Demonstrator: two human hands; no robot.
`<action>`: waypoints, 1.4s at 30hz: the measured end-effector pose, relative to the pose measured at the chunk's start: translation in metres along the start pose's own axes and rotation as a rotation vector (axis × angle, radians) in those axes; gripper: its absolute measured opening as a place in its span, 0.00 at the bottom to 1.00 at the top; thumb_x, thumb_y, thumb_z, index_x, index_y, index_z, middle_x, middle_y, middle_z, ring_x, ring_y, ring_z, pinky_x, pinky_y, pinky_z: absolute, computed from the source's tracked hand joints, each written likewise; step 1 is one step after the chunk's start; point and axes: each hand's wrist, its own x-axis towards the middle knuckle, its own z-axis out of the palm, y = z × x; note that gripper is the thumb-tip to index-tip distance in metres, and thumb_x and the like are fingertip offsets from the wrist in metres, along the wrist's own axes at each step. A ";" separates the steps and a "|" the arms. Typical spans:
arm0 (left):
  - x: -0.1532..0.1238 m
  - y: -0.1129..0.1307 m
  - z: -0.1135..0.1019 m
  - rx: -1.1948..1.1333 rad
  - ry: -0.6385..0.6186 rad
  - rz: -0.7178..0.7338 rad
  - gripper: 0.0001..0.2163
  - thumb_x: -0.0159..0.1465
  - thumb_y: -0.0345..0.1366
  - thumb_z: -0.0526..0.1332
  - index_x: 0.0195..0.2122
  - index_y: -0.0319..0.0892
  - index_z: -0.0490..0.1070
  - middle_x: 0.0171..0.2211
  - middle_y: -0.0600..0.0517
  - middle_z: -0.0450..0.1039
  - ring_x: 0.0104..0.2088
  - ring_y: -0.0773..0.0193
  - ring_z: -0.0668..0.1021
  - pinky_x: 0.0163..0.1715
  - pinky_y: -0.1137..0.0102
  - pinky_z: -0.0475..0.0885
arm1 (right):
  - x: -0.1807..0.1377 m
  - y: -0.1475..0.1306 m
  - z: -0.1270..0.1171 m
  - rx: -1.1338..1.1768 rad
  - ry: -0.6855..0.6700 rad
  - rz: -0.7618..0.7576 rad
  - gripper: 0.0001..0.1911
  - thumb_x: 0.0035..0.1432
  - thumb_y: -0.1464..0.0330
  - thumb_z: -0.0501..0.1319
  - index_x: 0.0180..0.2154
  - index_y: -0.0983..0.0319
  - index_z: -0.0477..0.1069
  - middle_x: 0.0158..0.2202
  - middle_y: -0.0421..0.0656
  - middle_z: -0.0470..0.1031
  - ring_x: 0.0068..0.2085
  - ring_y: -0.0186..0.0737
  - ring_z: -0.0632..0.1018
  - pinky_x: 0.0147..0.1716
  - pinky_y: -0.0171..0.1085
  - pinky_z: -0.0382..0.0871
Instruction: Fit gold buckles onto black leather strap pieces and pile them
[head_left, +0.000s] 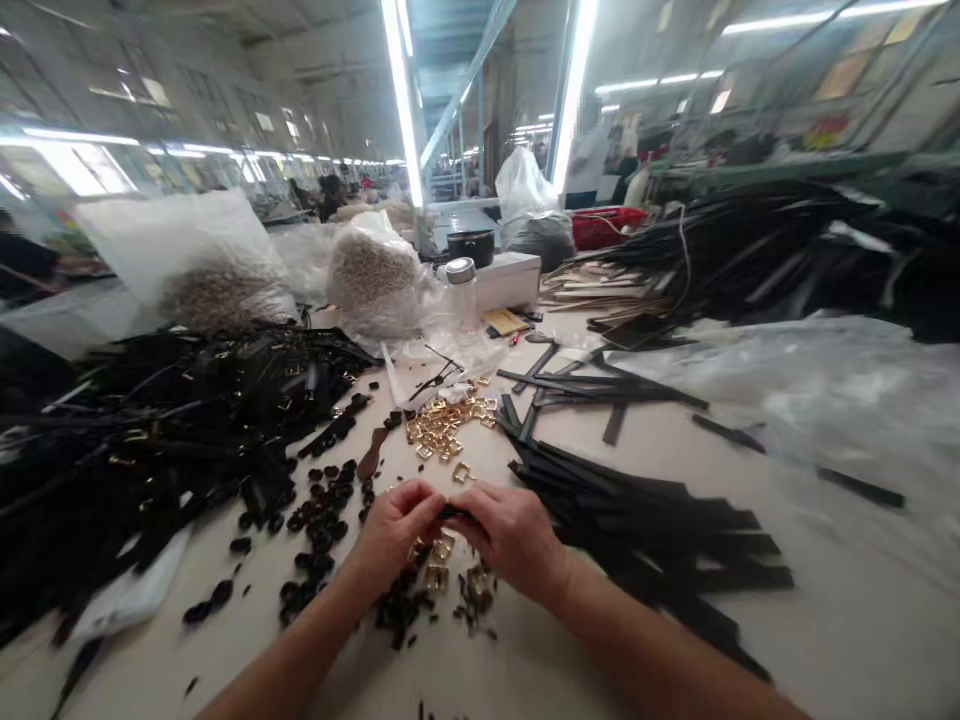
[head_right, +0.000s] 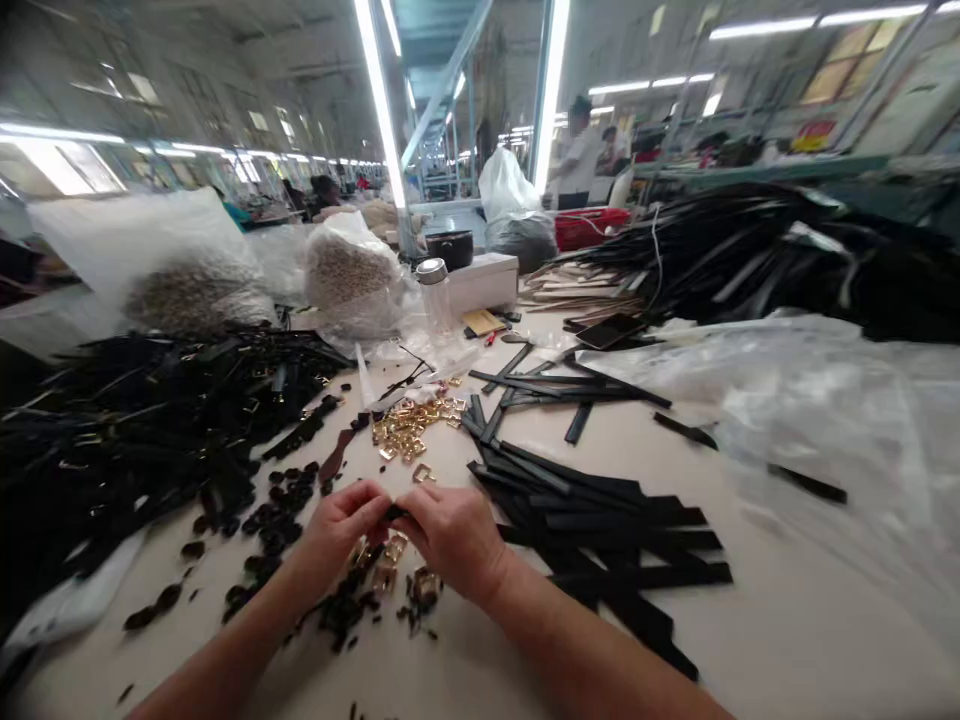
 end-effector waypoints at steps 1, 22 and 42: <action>0.000 0.000 0.001 -0.043 -0.008 -0.010 0.16 0.58 0.48 0.65 0.25 0.40 0.68 0.19 0.57 0.67 0.22 0.70 0.67 0.23 0.75 0.62 | 0.000 -0.001 -0.001 -0.006 -0.008 -0.006 0.18 0.70 0.57 0.51 0.37 0.61 0.72 0.28 0.41 0.75 0.29 0.37 0.75 0.29 0.35 0.58; 0.127 0.017 -0.090 1.154 0.266 0.194 0.13 0.58 0.42 0.61 0.40 0.42 0.77 0.42 0.45 0.77 0.44 0.52 0.78 0.47 0.62 0.70 | 0.004 0.011 -0.004 -0.032 -0.088 0.114 0.04 0.61 0.67 0.63 0.34 0.61 0.71 0.30 0.40 0.78 0.30 0.35 0.77 0.29 0.33 0.59; 0.098 0.004 -0.118 1.032 0.051 0.196 0.09 0.58 0.41 0.60 0.28 0.45 0.77 0.28 0.54 0.78 0.31 0.61 0.78 0.35 0.70 0.71 | -0.001 0.019 0.001 0.037 -0.216 0.217 0.04 0.62 0.66 0.63 0.38 0.60 0.72 0.34 0.40 0.78 0.33 0.37 0.78 0.31 0.33 0.62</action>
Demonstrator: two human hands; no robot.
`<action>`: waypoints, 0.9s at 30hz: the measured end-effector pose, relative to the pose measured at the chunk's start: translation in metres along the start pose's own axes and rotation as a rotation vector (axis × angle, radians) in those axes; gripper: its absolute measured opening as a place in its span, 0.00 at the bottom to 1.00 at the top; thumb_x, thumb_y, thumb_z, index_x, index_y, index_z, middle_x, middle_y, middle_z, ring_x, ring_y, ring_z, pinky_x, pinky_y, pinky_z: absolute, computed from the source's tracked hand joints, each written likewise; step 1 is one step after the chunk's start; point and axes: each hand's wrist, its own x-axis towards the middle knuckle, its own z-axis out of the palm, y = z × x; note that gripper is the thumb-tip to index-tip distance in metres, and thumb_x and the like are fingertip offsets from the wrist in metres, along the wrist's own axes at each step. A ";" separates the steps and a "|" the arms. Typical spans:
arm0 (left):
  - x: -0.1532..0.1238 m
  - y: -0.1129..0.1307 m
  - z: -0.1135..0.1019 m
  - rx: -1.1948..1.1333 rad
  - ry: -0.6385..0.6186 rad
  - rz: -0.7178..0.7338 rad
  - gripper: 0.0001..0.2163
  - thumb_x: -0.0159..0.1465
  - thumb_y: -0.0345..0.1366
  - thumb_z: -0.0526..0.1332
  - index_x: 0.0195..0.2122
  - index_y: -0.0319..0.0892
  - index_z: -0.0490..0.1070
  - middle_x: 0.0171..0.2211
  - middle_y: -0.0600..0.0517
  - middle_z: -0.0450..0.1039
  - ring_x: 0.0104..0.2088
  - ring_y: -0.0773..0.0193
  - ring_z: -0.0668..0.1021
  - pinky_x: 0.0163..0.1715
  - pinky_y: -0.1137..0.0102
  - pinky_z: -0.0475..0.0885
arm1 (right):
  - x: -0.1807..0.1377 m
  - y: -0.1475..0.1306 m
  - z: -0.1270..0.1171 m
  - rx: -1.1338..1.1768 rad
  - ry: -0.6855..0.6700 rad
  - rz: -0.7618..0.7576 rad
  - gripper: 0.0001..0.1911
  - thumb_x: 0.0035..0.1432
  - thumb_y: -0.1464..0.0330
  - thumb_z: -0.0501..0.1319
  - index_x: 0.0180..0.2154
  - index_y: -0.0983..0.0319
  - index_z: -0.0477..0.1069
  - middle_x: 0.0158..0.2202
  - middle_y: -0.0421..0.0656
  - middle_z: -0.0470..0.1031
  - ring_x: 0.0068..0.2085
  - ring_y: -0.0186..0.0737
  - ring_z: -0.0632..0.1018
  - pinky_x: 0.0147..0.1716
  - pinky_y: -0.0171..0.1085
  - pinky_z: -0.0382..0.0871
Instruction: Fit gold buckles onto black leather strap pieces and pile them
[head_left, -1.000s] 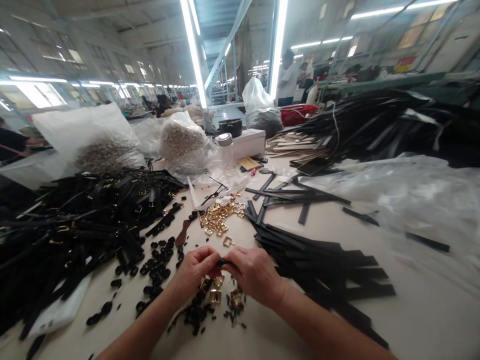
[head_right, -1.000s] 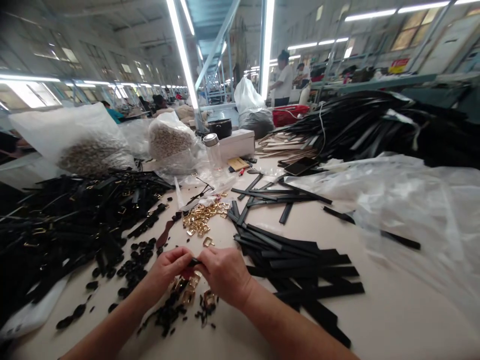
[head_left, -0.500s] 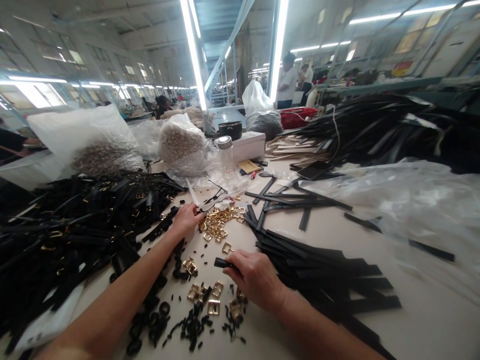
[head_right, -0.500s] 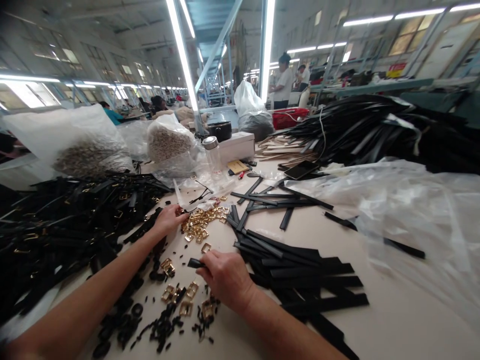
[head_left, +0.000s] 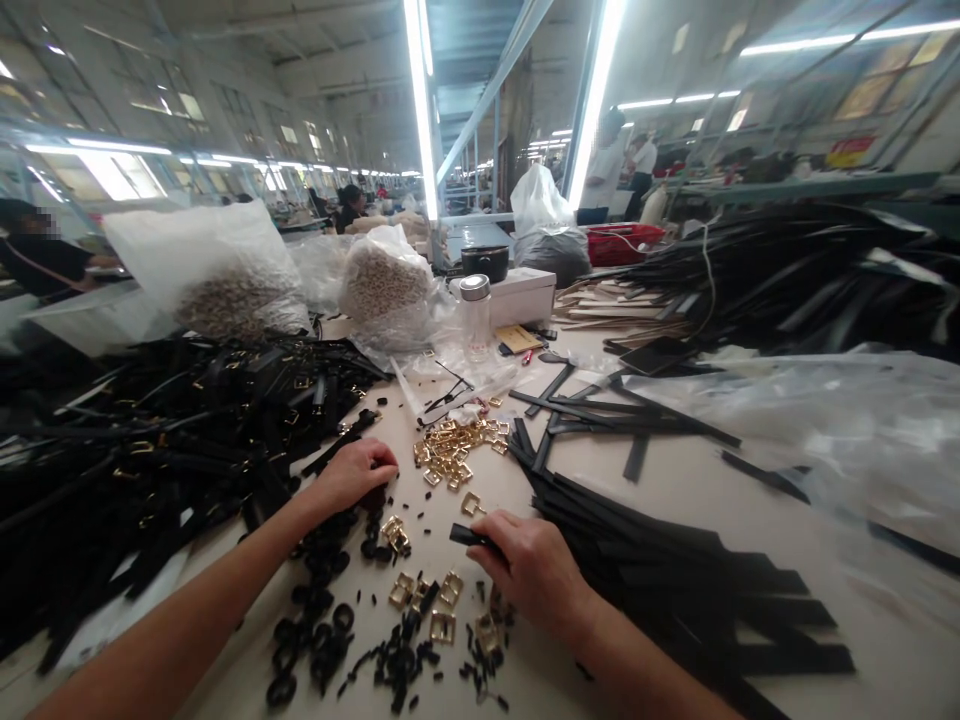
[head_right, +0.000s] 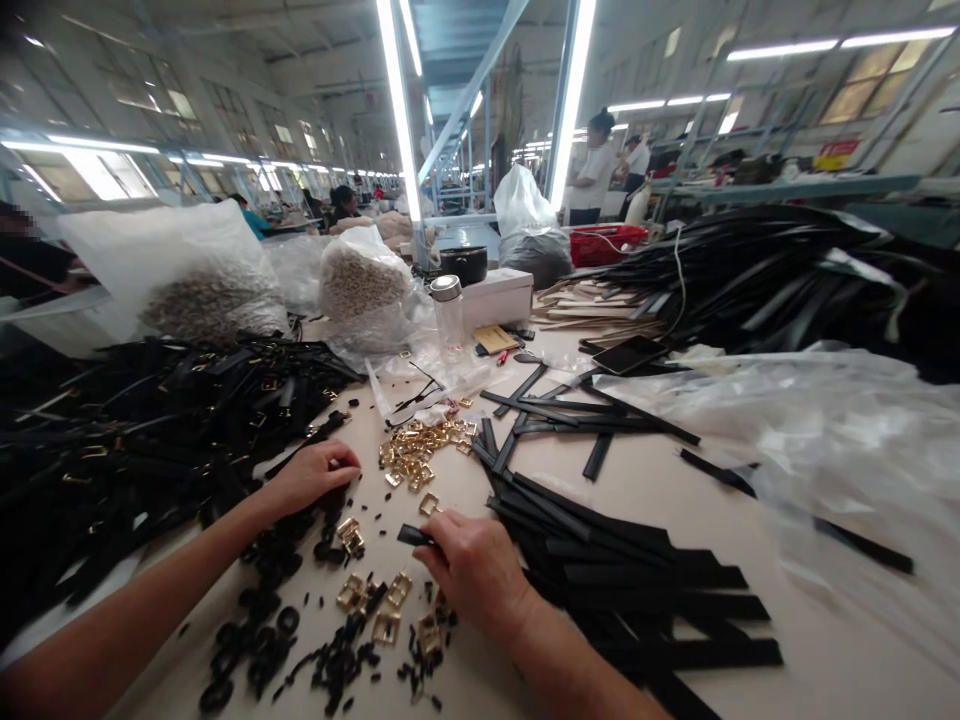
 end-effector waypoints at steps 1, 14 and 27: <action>-0.003 -0.003 -0.004 -0.031 -0.026 -0.004 0.11 0.59 0.44 0.59 0.28 0.45 0.78 0.26 0.55 0.77 0.29 0.62 0.78 0.33 0.70 0.71 | 0.000 0.000 0.000 0.005 -0.007 0.004 0.05 0.62 0.66 0.63 0.39 0.59 0.72 0.34 0.40 0.78 0.33 0.37 0.78 0.32 0.33 0.62; 0.089 -0.045 -0.004 0.028 0.071 0.040 0.19 0.61 0.42 0.57 0.50 0.39 0.74 0.57 0.41 0.70 0.59 0.50 0.70 0.61 0.57 0.61 | 0.002 0.006 0.000 0.028 0.000 -0.005 0.06 0.63 0.65 0.61 0.40 0.59 0.72 0.34 0.40 0.79 0.33 0.38 0.79 0.32 0.34 0.63; -0.055 0.017 -0.012 -0.188 -0.265 0.261 0.17 0.68 0.42 0.53 0.55 0.49 0.72 0.59 0.50 0.70 0.59 0.58 0.71 0.61 0.63 0.62 | 0.003 0.005 0.001 0.041 -0.024 -0.004 0.05 0.64 0.65 0.60 0.39 0.59 0.72 0.34 0.41 0.79 0.33 0.38 0.79 0.32 0.34 0.66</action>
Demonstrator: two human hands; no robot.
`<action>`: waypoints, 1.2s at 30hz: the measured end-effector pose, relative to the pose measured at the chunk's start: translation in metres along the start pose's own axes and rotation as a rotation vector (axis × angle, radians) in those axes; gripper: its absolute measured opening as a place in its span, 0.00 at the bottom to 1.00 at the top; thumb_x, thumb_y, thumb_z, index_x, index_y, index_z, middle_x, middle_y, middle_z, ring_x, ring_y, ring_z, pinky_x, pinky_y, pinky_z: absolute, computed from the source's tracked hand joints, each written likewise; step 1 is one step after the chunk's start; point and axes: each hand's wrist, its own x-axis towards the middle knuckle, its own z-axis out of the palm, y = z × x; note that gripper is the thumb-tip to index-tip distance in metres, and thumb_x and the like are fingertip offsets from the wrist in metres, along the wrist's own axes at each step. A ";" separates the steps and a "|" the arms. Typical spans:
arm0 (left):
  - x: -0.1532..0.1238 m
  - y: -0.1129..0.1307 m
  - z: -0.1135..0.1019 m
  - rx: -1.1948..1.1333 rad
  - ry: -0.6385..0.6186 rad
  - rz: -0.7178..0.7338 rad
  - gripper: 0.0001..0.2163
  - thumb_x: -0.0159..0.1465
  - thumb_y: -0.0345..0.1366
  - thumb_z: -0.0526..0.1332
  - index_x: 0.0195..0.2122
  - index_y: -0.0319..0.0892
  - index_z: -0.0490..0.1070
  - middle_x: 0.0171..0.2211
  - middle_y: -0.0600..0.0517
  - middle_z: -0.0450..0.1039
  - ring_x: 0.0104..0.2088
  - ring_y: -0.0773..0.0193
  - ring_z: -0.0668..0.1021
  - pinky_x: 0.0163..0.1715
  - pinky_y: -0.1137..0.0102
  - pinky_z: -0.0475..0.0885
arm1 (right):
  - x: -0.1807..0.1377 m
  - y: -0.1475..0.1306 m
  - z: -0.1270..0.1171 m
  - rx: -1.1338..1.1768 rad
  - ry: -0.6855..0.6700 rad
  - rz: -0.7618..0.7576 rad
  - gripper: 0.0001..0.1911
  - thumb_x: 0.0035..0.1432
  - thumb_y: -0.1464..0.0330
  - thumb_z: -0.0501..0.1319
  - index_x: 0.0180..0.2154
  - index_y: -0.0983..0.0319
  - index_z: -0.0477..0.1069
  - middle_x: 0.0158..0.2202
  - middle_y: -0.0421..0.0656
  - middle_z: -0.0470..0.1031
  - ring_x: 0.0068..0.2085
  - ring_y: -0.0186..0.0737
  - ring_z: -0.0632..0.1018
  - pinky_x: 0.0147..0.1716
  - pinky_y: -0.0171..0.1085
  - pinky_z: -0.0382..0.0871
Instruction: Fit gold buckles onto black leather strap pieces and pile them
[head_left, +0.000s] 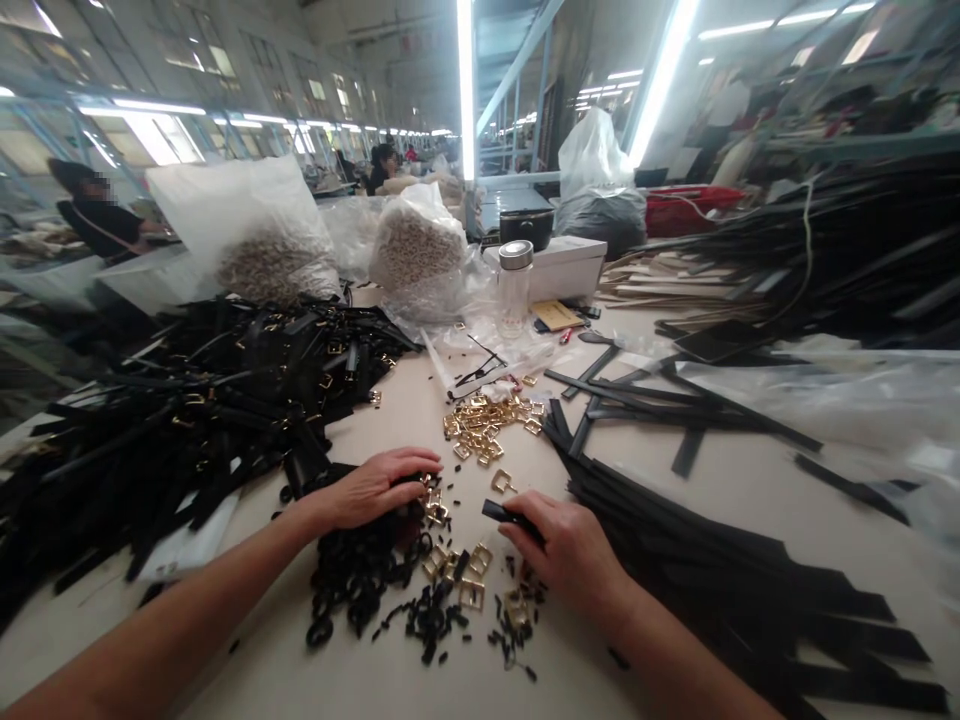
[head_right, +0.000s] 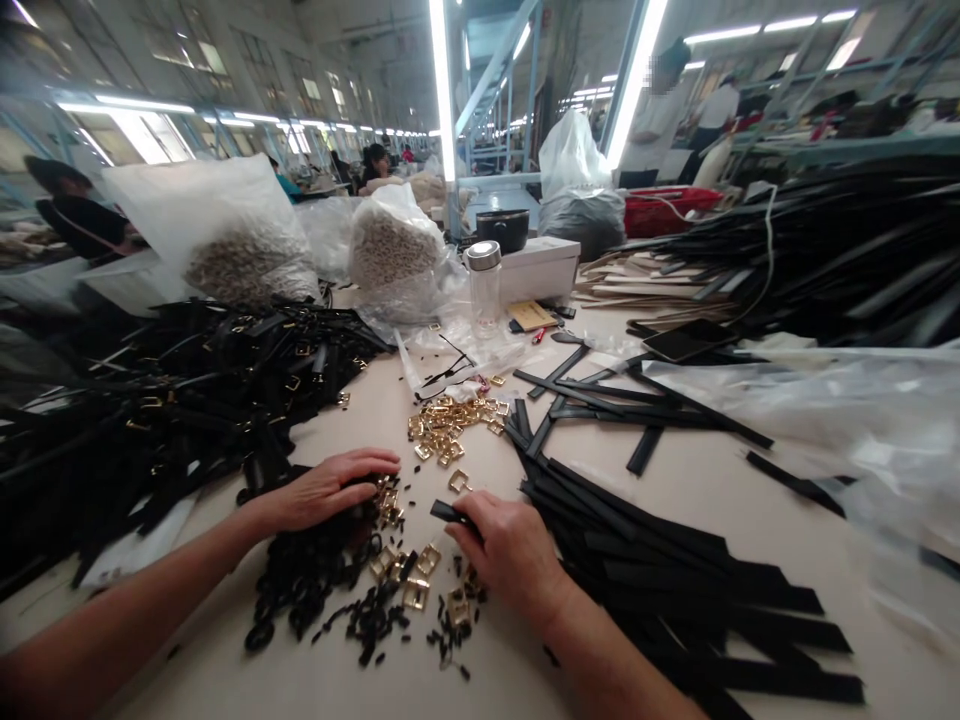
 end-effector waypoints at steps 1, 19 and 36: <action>0.000 -0.003 -0.004 0.015 0.041 -0.008 0.17 0.68 0.42 0.52 0.54 0.48 0.73 0.58 0.49 0.71 0.57 0.57 0.72 0.60 0.63 0.64 | 0.000 0.000 0.000 0.005 0.004 0.000 0.05 0.64 0.65 0.60 0.39 0.59 0.72 0.34 0.41 0.79 0.33 0.38 0.80 0.32 0.34 0.66; 0.000 -0.015 -0.034 0.262 0.078 -0.340 0.14 0.56 0.45 0.60 0.39 0.45 0.77 0.37 0.51 0.79 0.38 0.57 0.78 0.41 0.68 0.71 | 0.001 0.005 0.002 0.007 -0.004 -0.006 0.08 0.64 0.62 0.60 0.40 0.60 0.73 0.35 0.42 0.80 0.34 0.39 0.80 0.34 0.34 0.67; -0.028 -0.012 -0.048 0.160 0.213 -0.439 0.10 0.55 0.46 0.57 0.29 0.45 0.70 0.23 0.56 0.75 0.27 0.61 0.76 0.29 0.70 0.67 | 0.002 0.004 0.000 0.042 0.000 0.027 0.08 0.62 0.63 0.62 0.39 0.59 0.74 0.35 0.42 0.80 0.35 0.39 0.79 0.36 0.34 0.67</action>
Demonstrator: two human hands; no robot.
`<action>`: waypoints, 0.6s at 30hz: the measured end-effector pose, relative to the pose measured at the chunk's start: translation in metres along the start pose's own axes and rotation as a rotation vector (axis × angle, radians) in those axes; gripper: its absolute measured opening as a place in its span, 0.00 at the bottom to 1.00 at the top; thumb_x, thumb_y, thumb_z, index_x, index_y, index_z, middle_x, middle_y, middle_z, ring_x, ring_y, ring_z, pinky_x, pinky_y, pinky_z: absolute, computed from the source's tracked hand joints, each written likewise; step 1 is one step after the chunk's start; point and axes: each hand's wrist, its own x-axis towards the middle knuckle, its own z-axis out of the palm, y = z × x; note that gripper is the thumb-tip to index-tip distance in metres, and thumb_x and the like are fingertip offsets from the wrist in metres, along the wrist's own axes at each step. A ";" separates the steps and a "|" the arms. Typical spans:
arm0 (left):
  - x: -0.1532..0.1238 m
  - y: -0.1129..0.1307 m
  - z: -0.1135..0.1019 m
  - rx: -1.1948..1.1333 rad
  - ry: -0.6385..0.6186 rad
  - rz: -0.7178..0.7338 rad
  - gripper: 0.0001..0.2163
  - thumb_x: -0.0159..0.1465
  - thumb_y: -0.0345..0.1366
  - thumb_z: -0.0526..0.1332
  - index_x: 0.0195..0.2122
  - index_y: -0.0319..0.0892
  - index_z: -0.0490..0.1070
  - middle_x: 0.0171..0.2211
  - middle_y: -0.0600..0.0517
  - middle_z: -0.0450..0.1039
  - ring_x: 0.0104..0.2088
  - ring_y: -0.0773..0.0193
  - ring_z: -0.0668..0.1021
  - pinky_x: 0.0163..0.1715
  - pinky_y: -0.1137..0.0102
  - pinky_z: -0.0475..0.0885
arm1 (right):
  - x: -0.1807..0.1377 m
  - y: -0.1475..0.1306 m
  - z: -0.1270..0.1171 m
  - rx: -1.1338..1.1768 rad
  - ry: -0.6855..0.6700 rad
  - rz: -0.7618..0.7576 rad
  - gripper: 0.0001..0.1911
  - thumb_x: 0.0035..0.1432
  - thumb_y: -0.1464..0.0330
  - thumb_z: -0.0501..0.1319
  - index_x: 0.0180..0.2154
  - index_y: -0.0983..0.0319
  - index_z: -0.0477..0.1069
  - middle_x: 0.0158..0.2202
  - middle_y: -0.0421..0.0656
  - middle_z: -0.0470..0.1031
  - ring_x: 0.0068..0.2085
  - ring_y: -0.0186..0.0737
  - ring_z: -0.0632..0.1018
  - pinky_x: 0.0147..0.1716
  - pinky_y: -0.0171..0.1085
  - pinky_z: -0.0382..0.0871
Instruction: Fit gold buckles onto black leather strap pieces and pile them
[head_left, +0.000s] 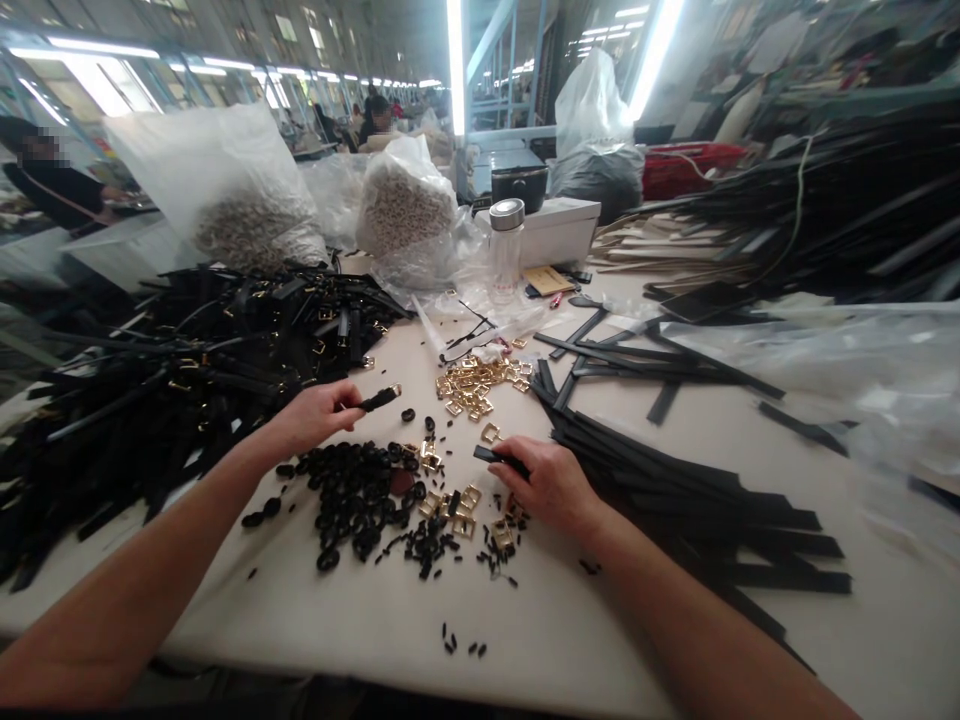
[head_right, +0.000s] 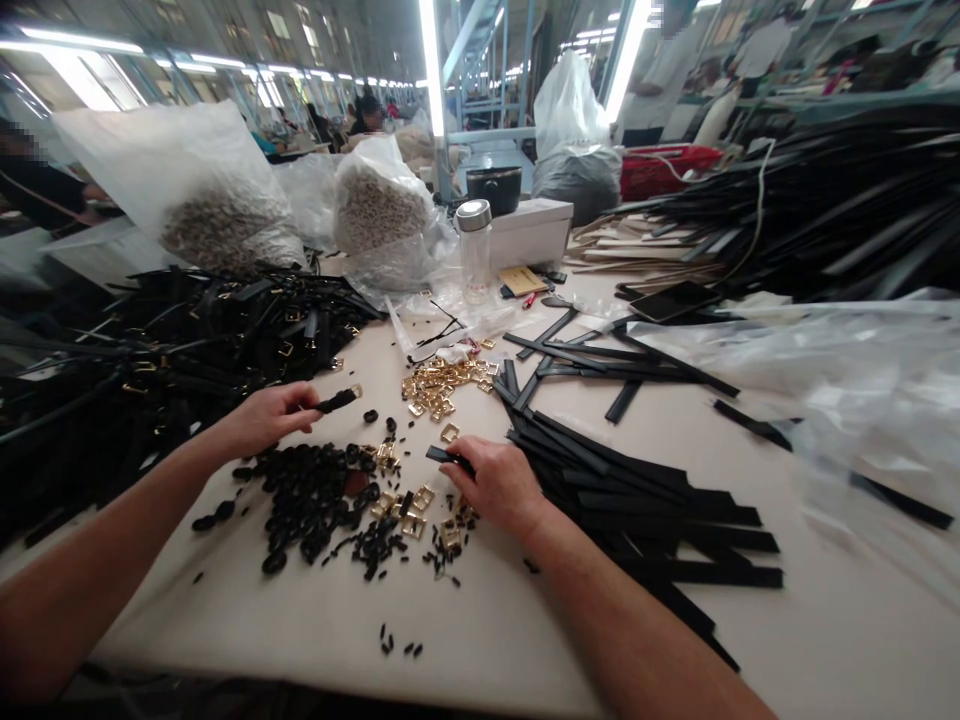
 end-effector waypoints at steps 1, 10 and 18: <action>-0.001 -0.006 -0.008 0.001 0.025 -0.032 0.11 0.55 0.46 0.58 0.30 0.45 0.71 0.24 0.56 0.76 0.27 0.61 0.76 0.30 0.70 0.68 | 0.000 0.000 0.000 0.000 0.000 0.000 0.07 0.62 0.63 0.62 0.39 0.59 0.74 0.34 0.42 0.80 0.34 0.39 0.79 0.35 0.34 0.67; -0.012 -0.082 -0.108 0.296 0.499 -0.426 0.14 0.58 0.46 0.58 0.37 0.41 0.72 0.27 0.56 0.72 0.41 0.49 0.76 0.48 0.55 0.69 | 0.001 -0.001 0.000 -0.012 -0.011 0.020 0.07 0.62 0.64 0.62 0.39 0.60 0.74 0.34 0.42 0.80 0.34 0.40 0.79 0.35 0.35 0.67; -0.027 -0.046 -0.057 0.098 0.355 -0.137 0.18 0.59 0.51 0.60 0.41 0.43 0.76 0.34 0.55 0.78 0.36 0.57 0.78 0.44 0.61 0.71 | 0.002 -0.002 -0.002 0.002 -0.032 0.027 0.07 0.62 0.64 0.62 0.39 0.60 0.74 0.36 0.43 0.80 0.35 0.41 0.79 0.36 0.36 0.67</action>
